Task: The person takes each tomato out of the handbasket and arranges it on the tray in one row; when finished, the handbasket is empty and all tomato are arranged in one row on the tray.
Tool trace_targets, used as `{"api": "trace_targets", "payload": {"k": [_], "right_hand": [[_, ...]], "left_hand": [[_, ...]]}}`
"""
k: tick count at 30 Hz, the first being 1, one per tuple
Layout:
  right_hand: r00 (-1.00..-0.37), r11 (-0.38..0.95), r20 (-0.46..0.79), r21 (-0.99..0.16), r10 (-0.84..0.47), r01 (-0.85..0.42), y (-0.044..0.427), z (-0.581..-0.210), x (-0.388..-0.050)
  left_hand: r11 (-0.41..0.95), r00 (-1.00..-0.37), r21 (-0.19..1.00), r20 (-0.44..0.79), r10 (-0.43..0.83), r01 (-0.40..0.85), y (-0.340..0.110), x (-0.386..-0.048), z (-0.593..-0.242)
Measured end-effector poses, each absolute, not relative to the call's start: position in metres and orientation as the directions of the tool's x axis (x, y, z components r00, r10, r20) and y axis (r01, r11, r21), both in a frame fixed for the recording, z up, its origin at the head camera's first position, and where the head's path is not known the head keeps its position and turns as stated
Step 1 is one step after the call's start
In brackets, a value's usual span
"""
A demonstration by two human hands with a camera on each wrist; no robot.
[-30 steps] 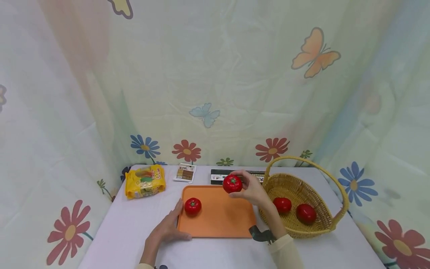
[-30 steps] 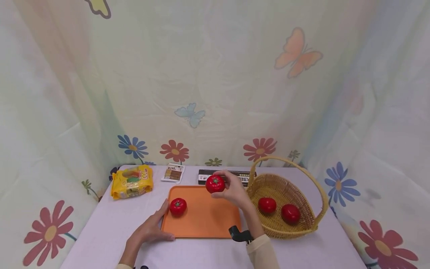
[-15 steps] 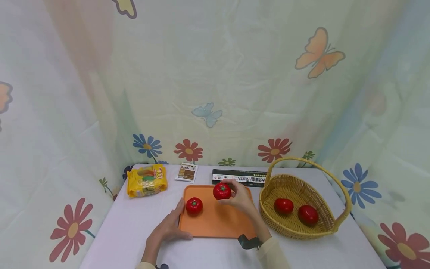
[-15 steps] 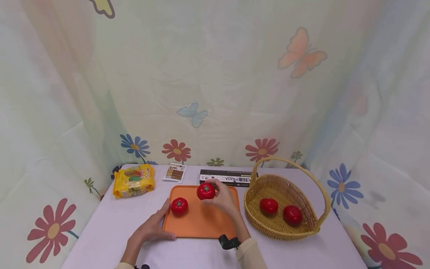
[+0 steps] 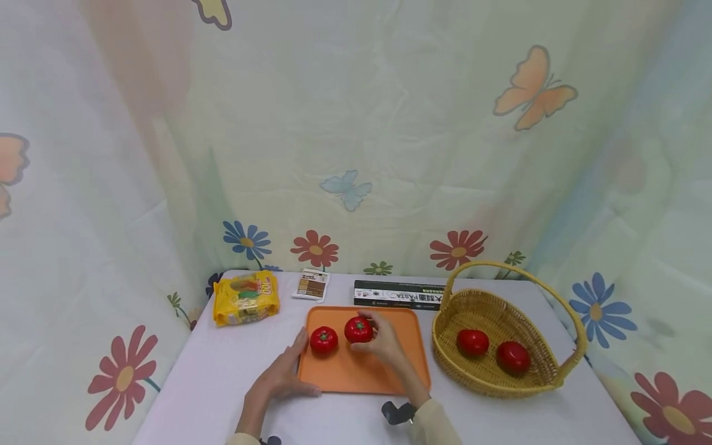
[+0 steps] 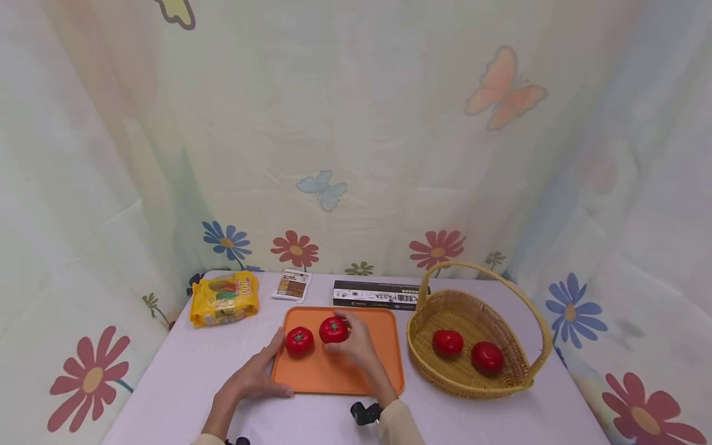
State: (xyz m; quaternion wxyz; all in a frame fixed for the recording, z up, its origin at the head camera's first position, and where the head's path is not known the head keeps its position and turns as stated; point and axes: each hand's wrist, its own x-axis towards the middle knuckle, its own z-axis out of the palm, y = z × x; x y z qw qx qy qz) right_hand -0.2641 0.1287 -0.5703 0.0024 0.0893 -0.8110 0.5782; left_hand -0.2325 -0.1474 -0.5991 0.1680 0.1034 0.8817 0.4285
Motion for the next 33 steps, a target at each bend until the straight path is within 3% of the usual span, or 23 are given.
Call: {"api": "trace_targets", "payload": {"k": [14,33], "right_hand": [[-0.993,0.423,0.074,-0.9,-0.094,-0.108,0.118,-0.597,-0.261],[-0.993,0.48,0.052,-0.872,-0.104,-0.096,0.118,-0.596,-0.254]], "left_hand": [[0.612,-0.921,0.79,-0.21,0.328,0.038,-0.146,-0.233,-0.6],[0.614,-0.922,0.789,-0.222,0.317,0.021,-0.145,-0.233,-0.6]]}}
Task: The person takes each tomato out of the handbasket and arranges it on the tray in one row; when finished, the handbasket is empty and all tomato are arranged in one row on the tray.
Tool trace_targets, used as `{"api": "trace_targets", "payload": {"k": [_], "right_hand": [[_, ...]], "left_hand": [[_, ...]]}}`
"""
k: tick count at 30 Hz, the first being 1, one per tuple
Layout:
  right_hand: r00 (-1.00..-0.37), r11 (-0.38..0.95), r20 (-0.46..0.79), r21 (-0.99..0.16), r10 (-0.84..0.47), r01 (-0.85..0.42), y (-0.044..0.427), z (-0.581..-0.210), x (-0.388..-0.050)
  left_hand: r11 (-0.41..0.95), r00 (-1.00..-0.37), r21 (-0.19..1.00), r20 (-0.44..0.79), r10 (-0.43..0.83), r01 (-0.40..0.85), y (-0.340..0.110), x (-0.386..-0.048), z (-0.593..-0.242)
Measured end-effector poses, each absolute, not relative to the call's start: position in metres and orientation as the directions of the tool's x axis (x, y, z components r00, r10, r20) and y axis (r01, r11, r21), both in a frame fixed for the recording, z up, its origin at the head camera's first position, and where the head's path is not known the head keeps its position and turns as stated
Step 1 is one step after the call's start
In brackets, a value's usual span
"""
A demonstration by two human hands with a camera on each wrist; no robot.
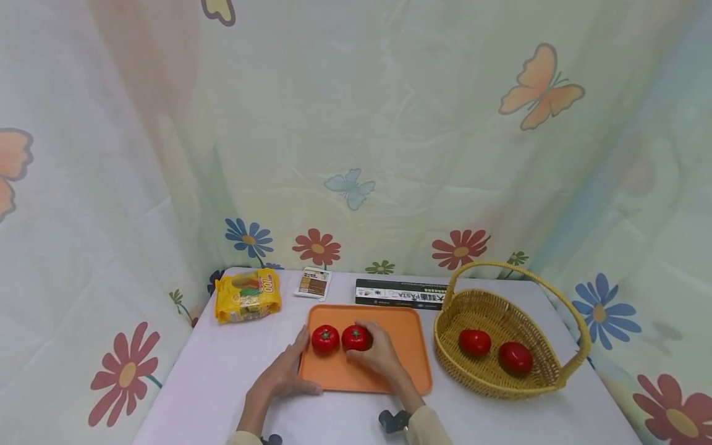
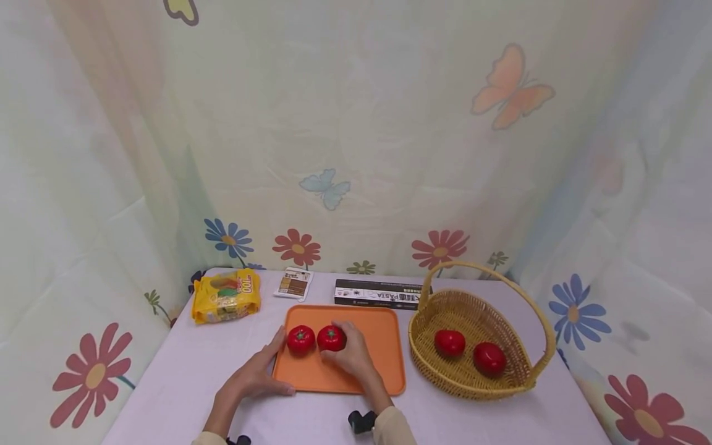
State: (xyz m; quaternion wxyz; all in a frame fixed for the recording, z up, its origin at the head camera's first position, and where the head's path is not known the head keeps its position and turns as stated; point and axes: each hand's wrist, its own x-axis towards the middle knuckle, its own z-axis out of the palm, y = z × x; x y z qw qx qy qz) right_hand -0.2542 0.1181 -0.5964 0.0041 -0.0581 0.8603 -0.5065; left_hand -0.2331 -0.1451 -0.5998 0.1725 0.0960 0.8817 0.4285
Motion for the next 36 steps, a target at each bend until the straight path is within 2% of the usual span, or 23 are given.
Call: {"api": "trace_targets", "payload": {"k": [36], "right_hand": [[-0.992,0.441,0.029,-0.894,-0.123,-0.081,0.1183,-0.5939,-0.2518]], "left_hand": [[0.625,-0.927,0.78,-0.224,0.301,0.014,-0.1453,-0.2331,-0.601]]}}
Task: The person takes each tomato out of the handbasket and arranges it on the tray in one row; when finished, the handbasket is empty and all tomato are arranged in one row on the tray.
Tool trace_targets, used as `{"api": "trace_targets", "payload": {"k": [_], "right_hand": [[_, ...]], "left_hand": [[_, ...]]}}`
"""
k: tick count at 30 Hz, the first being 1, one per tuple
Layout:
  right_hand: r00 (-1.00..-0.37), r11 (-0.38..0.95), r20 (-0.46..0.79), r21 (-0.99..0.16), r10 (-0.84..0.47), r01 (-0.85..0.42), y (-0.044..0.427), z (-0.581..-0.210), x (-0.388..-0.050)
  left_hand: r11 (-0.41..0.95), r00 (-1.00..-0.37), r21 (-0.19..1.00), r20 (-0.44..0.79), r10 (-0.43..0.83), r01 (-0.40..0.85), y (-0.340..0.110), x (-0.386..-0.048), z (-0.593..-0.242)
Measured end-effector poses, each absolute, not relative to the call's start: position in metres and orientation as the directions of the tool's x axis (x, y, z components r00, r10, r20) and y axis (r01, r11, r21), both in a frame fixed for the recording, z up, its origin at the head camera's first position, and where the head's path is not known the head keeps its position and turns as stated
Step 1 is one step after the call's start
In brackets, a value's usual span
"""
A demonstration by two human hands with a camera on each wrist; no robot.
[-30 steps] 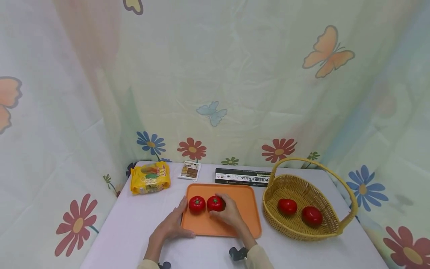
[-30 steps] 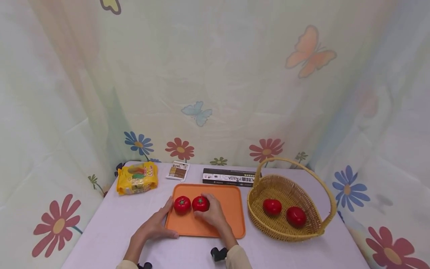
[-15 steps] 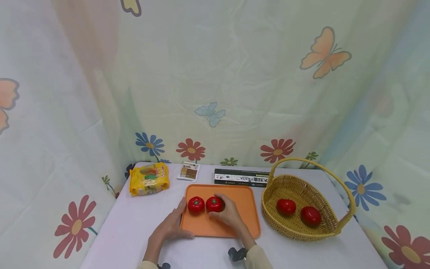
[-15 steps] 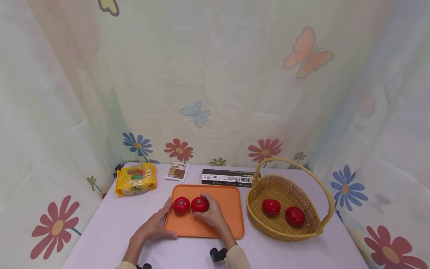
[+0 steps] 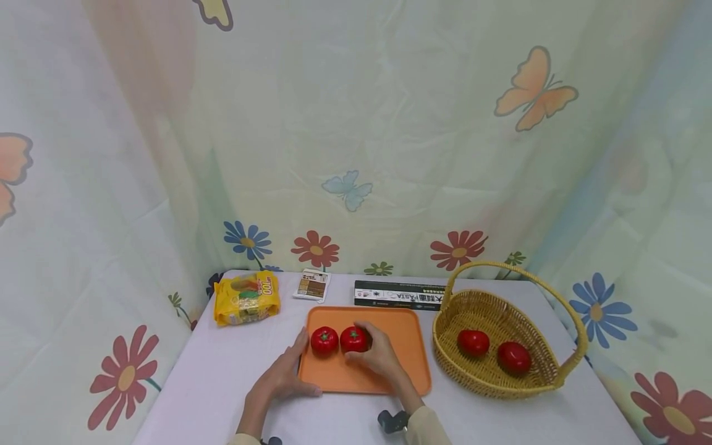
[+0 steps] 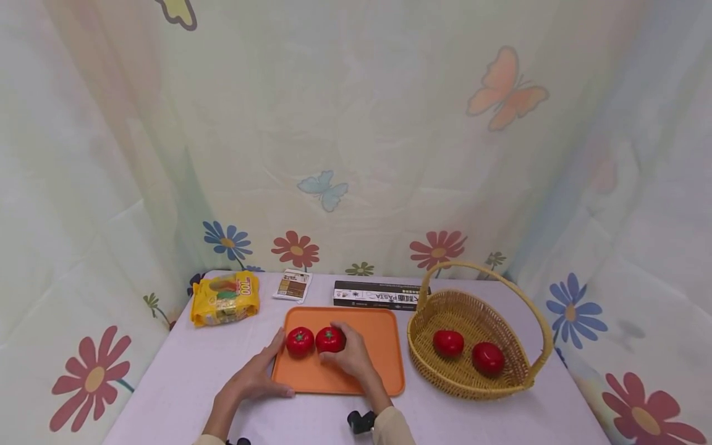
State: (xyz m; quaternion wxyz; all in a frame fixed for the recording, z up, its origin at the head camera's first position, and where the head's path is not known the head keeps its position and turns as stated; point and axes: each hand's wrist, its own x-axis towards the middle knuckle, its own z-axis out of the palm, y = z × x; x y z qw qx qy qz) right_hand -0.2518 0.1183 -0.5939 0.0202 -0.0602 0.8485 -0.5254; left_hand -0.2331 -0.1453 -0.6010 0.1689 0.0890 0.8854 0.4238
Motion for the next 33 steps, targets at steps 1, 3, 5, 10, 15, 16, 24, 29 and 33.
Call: {"api": "trace_targets", "payload": {"k": [1,3,5,10,15,16,24,29,33], "right_hand": [[-0.992,0.443,0.028,-0.893,-0.123,-0.08,0.118,-0.593,-0.252],[-0.992,0.441,0.026,-0.894,-0.124,-0.078,0.119,-0.592,-0.253],[-0.991,0.437,0.031,-0.895,-0.129,-0.085,0.12,-0.591,-0.255],[-0.988,0.409,0.038,-0.907,-0.152,-0.098,0.125,-0.585,-0.253],[-0.982,0.404,0.057,-0.906,-0.181,-0.128,0.141,-0.563,-0.249],[-0.979,0.402,0.06,-0.906,-0.196,-0.136,0.146,-0.553,-0.247],[-0.957,0.529,0.111,-0.814,-0.267,-0.242,0.205,-0.478,-0.216],[-0.948,0.596,0.147,-0.747,-0.283,-0.294,0.244,-0.449,-0.2],[-0.921,0.582,0.205,-0.724,-0.332,-0.371,0.273,-0.44,-0.198]], "left_hand": [[0.626,-0.927,0.78,-0.224,0.3,0.015,-0.145,-0.233,-0.601],[0.627,-0.928,0.779,-0.223,0.3,0.016,-0.146,-0.234,-0.6],[0.628,-0.928,0.778,-0.223,0.3,0.017,-0.146,-0.235,-0.6],[0.631,-0.926,0.775,-0.228,0.302,0.016,-0.146,-0.235,-0.6],[0.627,-0.925,0.779,-0.231,0.301,0.01,-0.146,-0.235,-0.601],[0.625,-0.925,0.78,-0.23,0.303,0.011,-0.145,-0.236,-0.6],[0.611,-0.919,0.791,-0.22,0.328,0.029,-0.147,-0.235,-0.606],[0.612,-0.917,0.79,-0.211,0.34,0.045,-0.148,-0.235,-0.607],[0.61,-0.92,0.791,-0.214,0.327,0.033,-0.149,-0.234,-0.607]]}}
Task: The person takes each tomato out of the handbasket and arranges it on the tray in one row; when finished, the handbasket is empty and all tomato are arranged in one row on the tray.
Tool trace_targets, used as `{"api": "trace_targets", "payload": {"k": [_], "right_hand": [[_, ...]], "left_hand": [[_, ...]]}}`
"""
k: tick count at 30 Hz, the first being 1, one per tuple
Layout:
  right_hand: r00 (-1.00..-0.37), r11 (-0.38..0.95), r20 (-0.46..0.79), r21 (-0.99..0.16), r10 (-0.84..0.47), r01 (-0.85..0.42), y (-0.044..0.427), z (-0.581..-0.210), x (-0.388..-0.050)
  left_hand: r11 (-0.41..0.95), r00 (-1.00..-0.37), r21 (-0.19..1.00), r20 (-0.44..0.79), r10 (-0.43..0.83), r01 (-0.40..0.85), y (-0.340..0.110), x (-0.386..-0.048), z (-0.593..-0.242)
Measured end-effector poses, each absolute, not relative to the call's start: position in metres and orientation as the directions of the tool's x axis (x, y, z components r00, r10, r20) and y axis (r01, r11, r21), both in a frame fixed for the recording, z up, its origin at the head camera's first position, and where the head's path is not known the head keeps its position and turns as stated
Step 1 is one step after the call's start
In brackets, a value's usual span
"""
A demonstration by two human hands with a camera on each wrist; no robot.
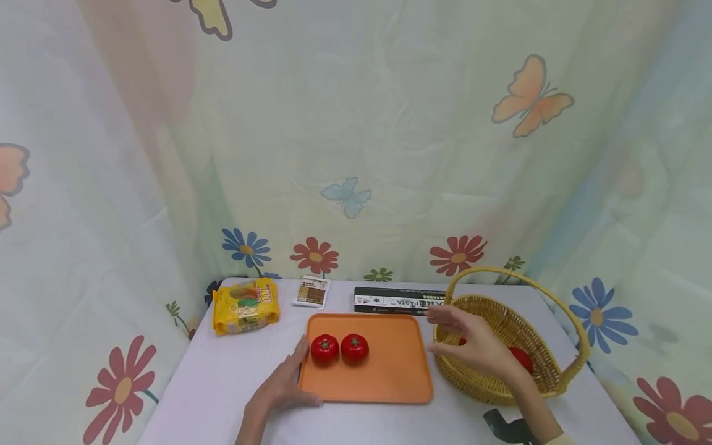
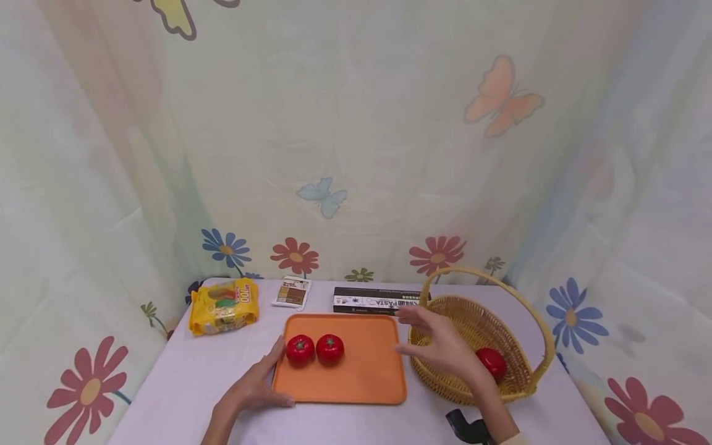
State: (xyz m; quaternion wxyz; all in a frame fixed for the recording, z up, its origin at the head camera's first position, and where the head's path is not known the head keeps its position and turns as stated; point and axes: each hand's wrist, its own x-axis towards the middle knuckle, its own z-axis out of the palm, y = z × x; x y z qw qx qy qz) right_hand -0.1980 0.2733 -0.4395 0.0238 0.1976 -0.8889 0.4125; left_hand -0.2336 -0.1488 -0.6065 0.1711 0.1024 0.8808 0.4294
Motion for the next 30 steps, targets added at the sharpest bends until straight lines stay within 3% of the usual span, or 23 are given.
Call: {"api": "trace_targets", "payload": {"k": [3,17,30], "right_hand": [[-0.91,0.571,0.212,-0.722,-0.355,-0.391,0.294,-0.44,-0.201],[-0.95,0.622,0.069,-0.741,-0.304,-0.253,0.357,-0.459,-0.225],[-0.936,0.463,-0.038,-0.876,-0.351,-0.138,0.388,-0.488,-0.251]], "left_hand": [[0.621,-0.921,0.784,-0.231,0.313,0.014,-0.149,-0.231,-0.606],[0.607,-0.919,0.795,-0.234,0.317,0.007,-0.146,-0.235,-0.603],[0.609,-0.92,0.793,-0.216,0.326,0.029,-0.147,-0.235,-0.604]]}}
